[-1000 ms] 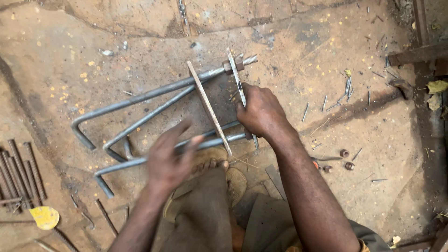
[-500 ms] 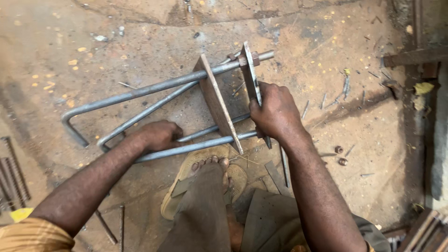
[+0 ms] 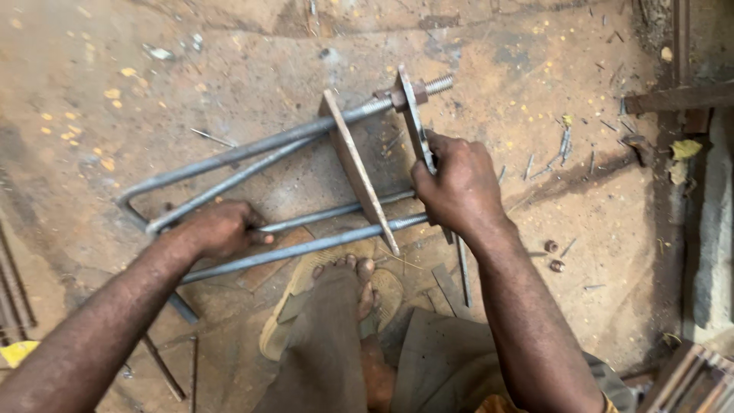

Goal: The person assembles a metal frame by inserting threaded rods through a metal plate and securing them with nuts. They use a metal ruler to measure spacing and a tape measure to check dimensions.

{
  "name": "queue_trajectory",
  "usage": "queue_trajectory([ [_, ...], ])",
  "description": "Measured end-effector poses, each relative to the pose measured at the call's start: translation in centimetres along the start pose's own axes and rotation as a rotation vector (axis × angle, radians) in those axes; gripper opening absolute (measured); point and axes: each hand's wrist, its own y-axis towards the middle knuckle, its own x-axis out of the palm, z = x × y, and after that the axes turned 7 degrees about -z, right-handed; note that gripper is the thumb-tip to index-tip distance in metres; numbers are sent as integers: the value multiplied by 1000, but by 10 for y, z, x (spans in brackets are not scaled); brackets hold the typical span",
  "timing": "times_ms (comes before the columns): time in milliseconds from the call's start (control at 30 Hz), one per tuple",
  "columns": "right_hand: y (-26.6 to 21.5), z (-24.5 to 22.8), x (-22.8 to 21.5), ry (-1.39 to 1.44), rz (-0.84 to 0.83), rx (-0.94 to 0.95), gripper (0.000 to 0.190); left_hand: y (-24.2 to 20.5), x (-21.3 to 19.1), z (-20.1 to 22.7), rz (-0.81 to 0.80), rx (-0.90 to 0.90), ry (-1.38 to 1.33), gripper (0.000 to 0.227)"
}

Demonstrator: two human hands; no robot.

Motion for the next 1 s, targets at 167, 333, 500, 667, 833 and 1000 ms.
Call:
queue_trajectory([
  [167, 2, 2, -6, 38, -38, 26, 26, -7, 1, 5, -44, -139, -33, 42],
  [333, 8, 10, -11, 121, -101, 158, 32, -11, 7, 5, -31, -174, -55, 38],
  [500, 9, 9, -19, 132, -121, 125, 24, -16, 11, 7, 29, -219, 40, 36],
  [667, 11, 13, -18, 140, -151, 97, 22, -2, 13, -3, 16, -160, 55, 30],
  [833, 17, 17, -22, 161, -155, 122, 25, -16, 36, -38, 629, 107, -17, 25],
  [1000, 20, 29, -23, 110, -134, 146, 22, -76, 110, -116, 1702, -162, -373, 25],
])
